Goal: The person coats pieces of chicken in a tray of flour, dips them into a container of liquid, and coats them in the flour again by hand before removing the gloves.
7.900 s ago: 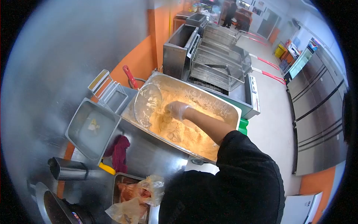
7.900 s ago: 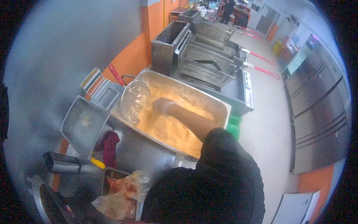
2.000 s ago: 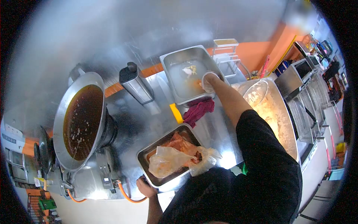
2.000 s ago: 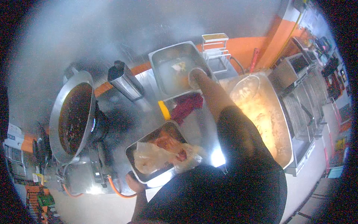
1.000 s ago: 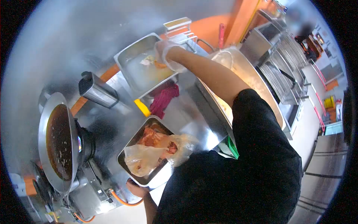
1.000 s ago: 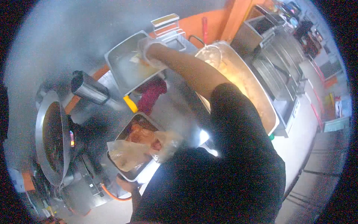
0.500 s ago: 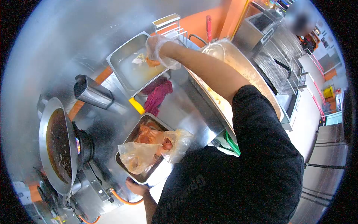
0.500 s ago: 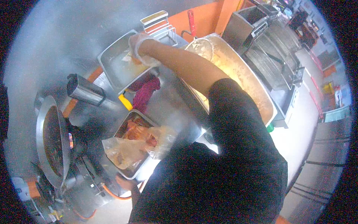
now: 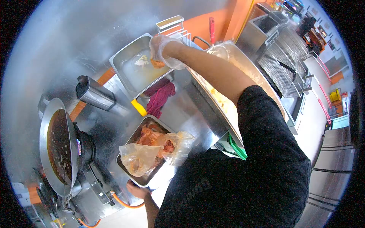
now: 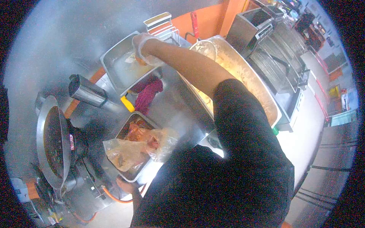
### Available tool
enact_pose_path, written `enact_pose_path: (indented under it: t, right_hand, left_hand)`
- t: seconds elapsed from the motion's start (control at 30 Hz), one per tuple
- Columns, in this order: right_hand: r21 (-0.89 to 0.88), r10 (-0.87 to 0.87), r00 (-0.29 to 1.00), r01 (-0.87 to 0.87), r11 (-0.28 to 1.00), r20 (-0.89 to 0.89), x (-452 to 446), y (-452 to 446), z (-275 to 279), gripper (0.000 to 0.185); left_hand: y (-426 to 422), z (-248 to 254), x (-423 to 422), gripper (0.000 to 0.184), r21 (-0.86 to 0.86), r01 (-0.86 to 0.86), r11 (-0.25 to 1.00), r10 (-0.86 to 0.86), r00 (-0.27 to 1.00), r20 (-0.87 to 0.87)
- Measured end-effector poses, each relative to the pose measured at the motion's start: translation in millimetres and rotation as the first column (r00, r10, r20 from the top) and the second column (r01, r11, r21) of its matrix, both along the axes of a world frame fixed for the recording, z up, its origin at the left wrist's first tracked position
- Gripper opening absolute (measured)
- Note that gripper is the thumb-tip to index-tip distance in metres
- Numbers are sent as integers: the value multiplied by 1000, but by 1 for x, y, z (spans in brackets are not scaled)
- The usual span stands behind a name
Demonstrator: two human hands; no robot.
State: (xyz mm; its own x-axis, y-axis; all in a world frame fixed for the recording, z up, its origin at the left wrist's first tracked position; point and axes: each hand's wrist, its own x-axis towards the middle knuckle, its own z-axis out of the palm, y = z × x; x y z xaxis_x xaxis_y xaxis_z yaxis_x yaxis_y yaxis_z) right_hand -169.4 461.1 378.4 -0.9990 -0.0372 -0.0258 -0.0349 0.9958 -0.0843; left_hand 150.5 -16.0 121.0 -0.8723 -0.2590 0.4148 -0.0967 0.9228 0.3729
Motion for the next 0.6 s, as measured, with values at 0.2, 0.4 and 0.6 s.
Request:
enact_pose_path:
  t: [0.2,0.4,0.6]
  right_hand:
    - [13,-18,999,18,1000,49,11,-8,13,25]
    - [-2,27,998,-27,1000,49,2,-4,12,27]
    - [27,-2,998,4,1000,-65,-3,18,3,29]
  left_hand:
    - [9,16,-2,41,39,11,999,-12,999,48]
    - [5,10,-1,42,55,23,998,-24,999,31]
    - [1,3,0,39,67,27,997,-29,999,37]
